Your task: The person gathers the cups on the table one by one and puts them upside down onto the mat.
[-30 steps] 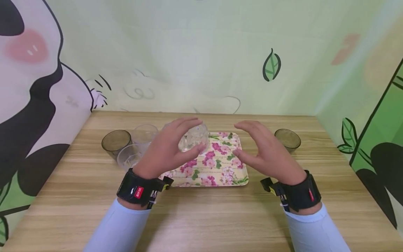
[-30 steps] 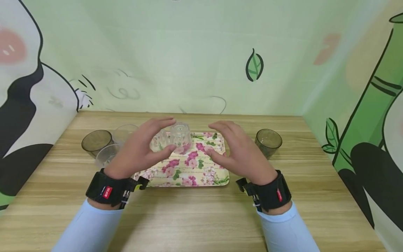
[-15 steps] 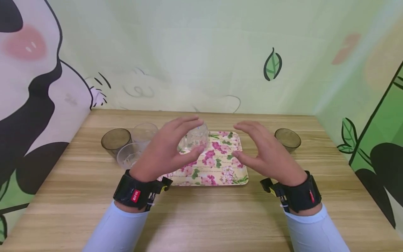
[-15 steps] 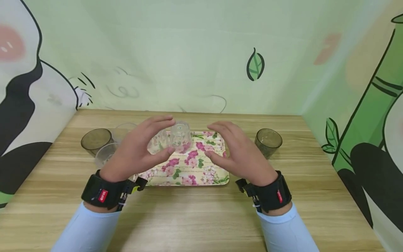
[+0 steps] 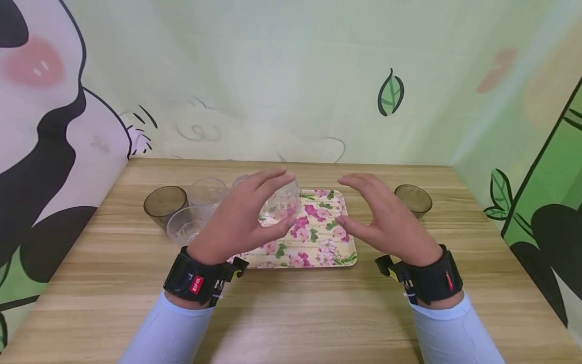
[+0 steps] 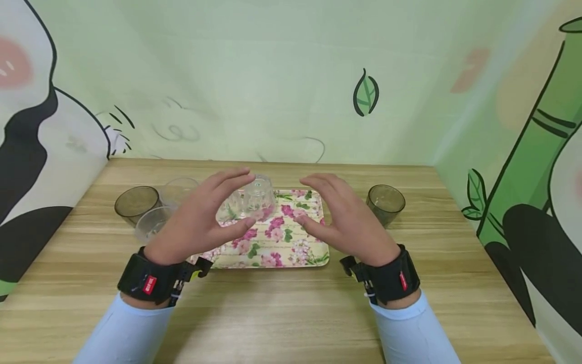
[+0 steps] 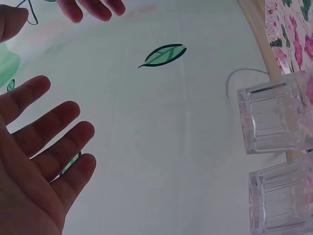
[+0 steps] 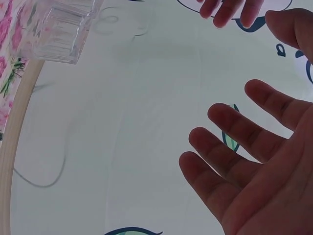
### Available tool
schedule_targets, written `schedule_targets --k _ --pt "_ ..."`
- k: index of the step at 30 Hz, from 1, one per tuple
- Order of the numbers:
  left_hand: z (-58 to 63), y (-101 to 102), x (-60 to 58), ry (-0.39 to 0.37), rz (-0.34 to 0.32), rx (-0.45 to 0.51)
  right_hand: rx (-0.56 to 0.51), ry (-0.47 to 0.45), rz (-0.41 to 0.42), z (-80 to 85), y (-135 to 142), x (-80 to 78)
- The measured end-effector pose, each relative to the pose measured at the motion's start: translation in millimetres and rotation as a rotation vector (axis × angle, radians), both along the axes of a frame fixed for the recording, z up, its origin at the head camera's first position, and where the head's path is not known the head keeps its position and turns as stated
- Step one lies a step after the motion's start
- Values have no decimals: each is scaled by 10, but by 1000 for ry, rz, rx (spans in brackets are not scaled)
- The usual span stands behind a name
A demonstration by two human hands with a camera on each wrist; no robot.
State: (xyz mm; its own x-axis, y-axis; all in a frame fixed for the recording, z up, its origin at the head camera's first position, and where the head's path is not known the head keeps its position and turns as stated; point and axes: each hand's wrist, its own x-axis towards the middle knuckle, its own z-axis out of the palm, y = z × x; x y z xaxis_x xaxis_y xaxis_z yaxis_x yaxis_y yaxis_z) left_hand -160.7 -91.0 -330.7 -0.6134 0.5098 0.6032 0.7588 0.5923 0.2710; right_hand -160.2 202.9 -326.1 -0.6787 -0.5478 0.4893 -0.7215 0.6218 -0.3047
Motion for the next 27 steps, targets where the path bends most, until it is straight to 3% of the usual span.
schedule_targets --k 27 --pt "1 -4 12 -57 9 -11 12 -7 20 12 -17 7"
